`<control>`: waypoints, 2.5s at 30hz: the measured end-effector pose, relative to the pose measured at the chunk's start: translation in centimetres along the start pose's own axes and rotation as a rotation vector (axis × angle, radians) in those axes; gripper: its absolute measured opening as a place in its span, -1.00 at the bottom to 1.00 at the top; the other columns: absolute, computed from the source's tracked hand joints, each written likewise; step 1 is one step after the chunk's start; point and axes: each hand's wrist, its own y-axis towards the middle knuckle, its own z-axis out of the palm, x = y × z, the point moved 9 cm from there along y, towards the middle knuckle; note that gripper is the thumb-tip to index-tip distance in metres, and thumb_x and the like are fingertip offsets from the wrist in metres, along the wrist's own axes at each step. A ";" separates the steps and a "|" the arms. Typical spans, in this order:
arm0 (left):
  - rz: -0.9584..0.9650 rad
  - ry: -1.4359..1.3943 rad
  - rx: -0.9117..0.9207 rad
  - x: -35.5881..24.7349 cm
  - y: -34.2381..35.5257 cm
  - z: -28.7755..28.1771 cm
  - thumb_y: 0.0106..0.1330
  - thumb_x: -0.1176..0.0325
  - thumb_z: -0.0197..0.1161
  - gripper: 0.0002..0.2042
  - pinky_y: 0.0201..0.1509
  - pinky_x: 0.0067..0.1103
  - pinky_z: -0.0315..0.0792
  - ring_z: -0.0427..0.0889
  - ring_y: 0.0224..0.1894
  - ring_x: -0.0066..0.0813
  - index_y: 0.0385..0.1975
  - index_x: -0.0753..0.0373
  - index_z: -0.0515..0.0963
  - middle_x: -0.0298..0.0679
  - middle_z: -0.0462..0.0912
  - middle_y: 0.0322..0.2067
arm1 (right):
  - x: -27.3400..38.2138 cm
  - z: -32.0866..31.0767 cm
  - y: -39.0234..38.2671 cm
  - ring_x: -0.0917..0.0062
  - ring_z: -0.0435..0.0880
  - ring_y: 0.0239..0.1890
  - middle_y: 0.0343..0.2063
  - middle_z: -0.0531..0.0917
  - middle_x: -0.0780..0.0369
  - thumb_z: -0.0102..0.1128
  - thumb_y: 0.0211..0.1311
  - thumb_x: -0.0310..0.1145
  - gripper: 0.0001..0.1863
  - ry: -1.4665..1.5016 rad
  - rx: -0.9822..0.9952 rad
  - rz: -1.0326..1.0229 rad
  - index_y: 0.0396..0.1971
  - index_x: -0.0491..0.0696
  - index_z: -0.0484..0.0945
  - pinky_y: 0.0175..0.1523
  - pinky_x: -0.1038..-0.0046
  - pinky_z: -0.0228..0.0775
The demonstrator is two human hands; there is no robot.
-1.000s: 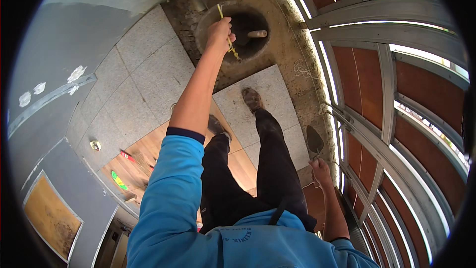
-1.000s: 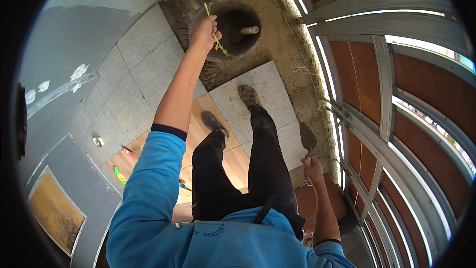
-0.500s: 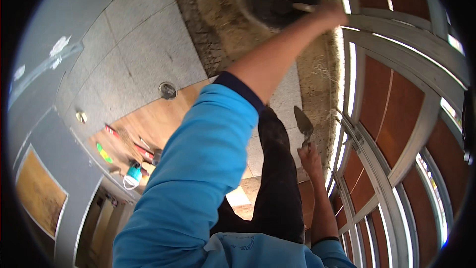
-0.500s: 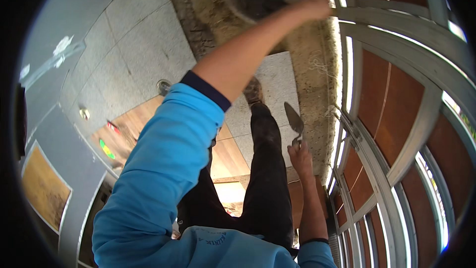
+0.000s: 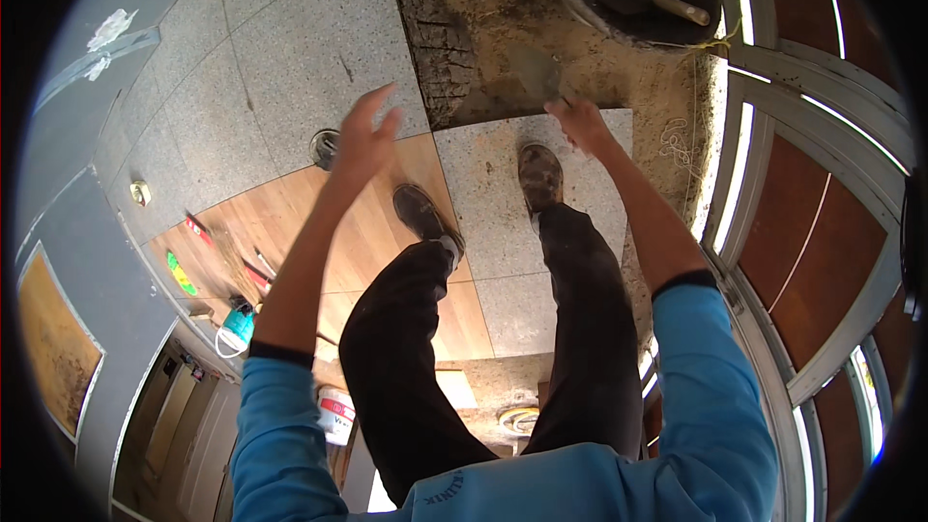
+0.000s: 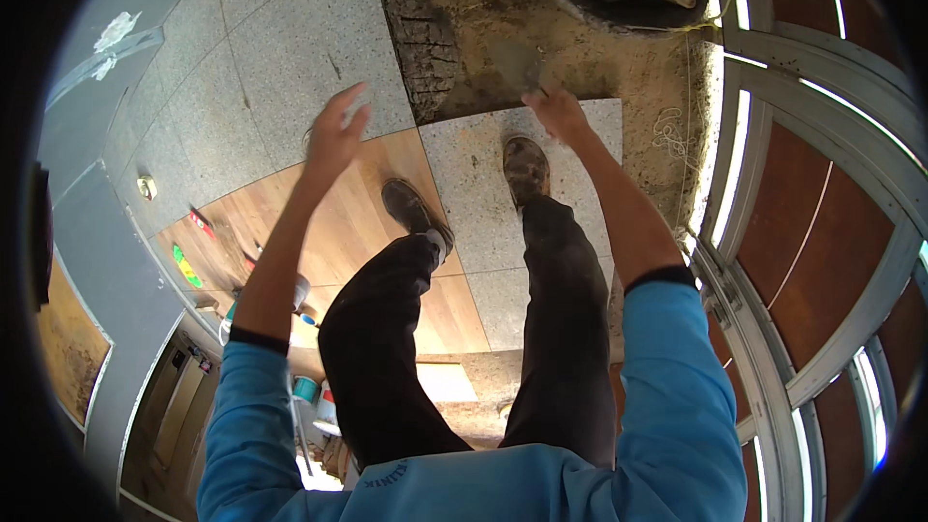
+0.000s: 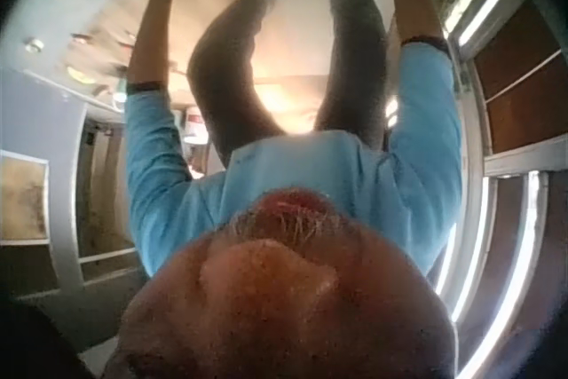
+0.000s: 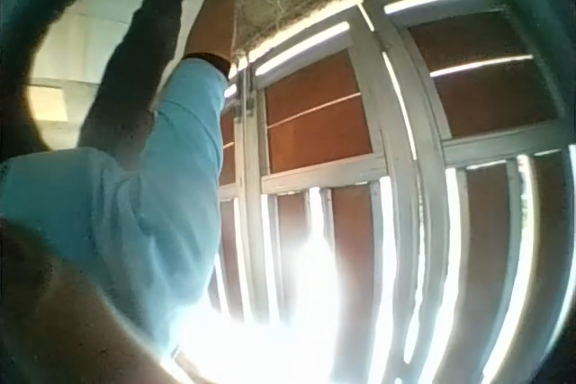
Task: Apply mortar and install tiles on a floor area.
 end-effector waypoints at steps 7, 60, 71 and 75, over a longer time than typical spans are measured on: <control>-0.033 0.116 0.001 18.3 -7.4 -4.4 0.40 0.34 0.24 -0.62 0.25 -0.37 0.42 0.57 0.16 -0.06 0.18 0.31 0.49 0.02 0.60 0.08 | -0.1 3.2 9.4 0.58 0.47 -0.70 -0.69 0.45 0.28 0.18 0.36 0.04 -0.56 0.138 -0.022 0.004 -0.31 -0.11 0.54 -0.58 0.40 0.33; -0.030 0.341 -0.212 22.7 4.3 -10.9 0.43 0.09 0.20 -0.52 0.25 -0.47 0.41 0.62 0.14 -0.28 0.22 0.28 0.51 -0.02 0.65 0.08 | 14.3 -20.9 -8.6 0.15 0.74 -0.37 -0.40 0.74 0.07 0.12 0.37 -0.03 -0.63 -0.955 -1.141 -0.773 -0.09 -0.03 0.57 -0.20 0.24 0.56; -0.261 0.217 -0.078 24.5 4.1 -8.3 0.45 0.07 0.18 -0.48 0.35 -0.48 0.29 0.53 0.24 -0.31 0.28 0.27 0.45 -0.09 0.60 0.14 | -4.1 -1.0 7.3 0.69 0.34 -0.74 -0.69 0.41 0.35 0.22 0.37 -0.03 -0.62 -0.159 0.000 -0.170 -0.42 -0.08 0.51 -0.64 0.45 0.13; -0.341 0.184 -0.080 26.3 2.4 -8.3 0.45 0.05 0.18 -0.48 0.36 -0.47 0.27 0.50 0.26 -0.31 0.28 0.25 0.45 -0.11 0.60 0.14 | -4.5 3.5 9.0 0.67 0.40 -0.72 -0.70 0.43 0.32 0.17 0.41 -0.09 -0.65 -0.178 0.097 -0.173 -0.43 -0.08 0.48 -0.64 0.45 0.15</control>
